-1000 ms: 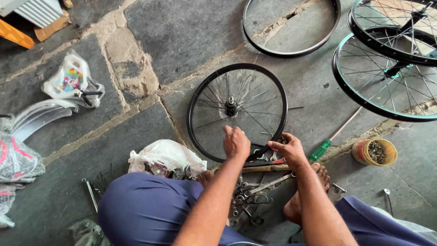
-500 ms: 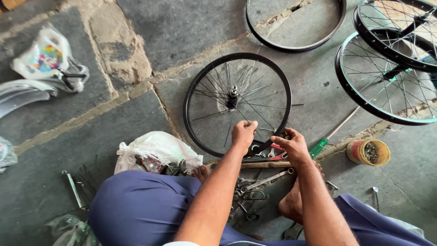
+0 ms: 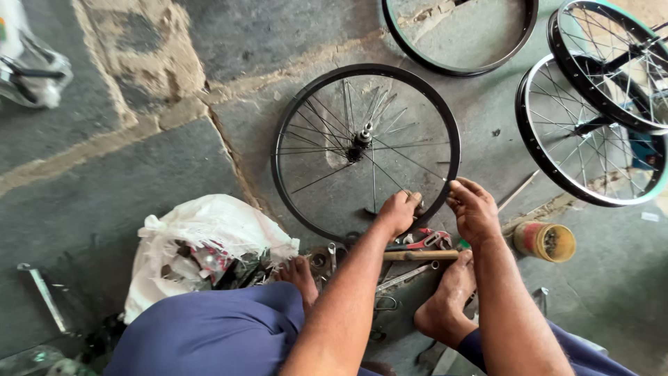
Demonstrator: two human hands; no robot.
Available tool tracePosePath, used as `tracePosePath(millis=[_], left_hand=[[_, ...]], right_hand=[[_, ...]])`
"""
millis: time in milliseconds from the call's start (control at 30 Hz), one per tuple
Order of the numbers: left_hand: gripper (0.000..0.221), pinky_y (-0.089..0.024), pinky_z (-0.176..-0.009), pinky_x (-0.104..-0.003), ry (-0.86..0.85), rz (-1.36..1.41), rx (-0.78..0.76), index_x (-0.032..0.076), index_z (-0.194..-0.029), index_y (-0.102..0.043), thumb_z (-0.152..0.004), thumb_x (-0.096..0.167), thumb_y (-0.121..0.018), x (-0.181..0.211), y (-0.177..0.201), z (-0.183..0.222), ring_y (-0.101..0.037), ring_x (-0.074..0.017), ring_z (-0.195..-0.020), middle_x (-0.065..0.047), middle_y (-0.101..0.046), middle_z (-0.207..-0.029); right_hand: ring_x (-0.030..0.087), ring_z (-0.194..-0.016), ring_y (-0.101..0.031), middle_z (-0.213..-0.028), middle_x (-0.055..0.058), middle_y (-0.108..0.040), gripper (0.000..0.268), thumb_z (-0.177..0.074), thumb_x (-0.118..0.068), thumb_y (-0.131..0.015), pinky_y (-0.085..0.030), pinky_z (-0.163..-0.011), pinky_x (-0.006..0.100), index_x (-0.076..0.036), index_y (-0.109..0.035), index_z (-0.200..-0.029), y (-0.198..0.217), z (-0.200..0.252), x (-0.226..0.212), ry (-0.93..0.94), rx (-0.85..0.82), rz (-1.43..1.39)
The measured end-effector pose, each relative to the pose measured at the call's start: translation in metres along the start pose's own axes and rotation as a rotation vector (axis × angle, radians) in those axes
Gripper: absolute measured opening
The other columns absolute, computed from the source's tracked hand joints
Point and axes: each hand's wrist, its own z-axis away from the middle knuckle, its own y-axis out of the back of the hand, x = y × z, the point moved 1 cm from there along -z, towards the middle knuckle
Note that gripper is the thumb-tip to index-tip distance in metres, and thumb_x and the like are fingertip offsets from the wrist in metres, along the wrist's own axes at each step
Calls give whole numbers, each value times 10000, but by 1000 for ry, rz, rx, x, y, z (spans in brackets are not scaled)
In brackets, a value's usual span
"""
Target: The person inserts spokes into a bicycle wheel rim and tightens them using their fingers and a tool.
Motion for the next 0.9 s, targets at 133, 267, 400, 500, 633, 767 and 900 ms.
tracePosePath(millis=[133,267,400,500,633,767,900], left_hand=[[344,-592,-705,-386,-13,371,22,14,-992,-650,-1021,351,-586,-4,-38,-9,-749,-243,-776,-133,-766,-886],[336,-571,-703,-415,22,285,105,6,-977,-692,-1000,333,-618,1,-52,-19,-729,-277,-766,-154,-763,-870],[328,-565,-739,-445,-21,178,174,12,-939,-715,-960,335,-662,10,-49,-21,-730,-328,-817,-188,-751,-870],[337,-567,-760,-452,15,150,165,31,-918,-733,-940,362,-672,13,-46,-16,-733,-352,-842,-195,-750,-872],[345,-562,-784,-459,19,121,183,37,-928,-744,-933,377,-682,18,-45,-13,-724,-364,-877,-191,-749,-891],[351,-556,-767,-459,18,106,210,40,-920,-759,-916,387,-707,23,-40,-9,-712,-354,-864,-181,-747,-893],[329,-567,-724,-410,90,211,135,36,-891,-766,-886,364,-734,30,-29,2,-735,-269,-768,-159,-770,-813]], right_hand=[[247,-1035,-693,-1115,158,-668,288,-900,36,-655,-616,-978,329,110,-631,-1178,31,8,-2,40,30,-207],[252,-1053,-690,-1149,168,-668,274,-967,39,-630,-615,-952,296,104,-623,-1233,60,25,8,-7,174,-94],[238,-935,-703,-1093,179,-710,213,-992,-13,-646,-607,-813,253,43,-663,-1197,70,31,17,-47,189,-66],[224,-877,-725,-1023,152,-724,103,-989,-33,-653,-611,-742,245,-50,-623,-1086,63,29,22,-47,207,-43],[209,-842,-718,-996,148,-728,72,-1003,-57,-661,-606,-721,239,-43,-633,-1067,46,33,22,-36,136,-38],[170,-775,-678,-953,115,-716,110,-1016,-105,-681,-557,-648,211,-17,-671,-1081,34,40,15,-19,102,-20],[105,-666,-566,-832,29,-651,191,-1034,-189,-691,-431,-537,197,-3,-699,-1076,24,47,12,-12,86,-9]])
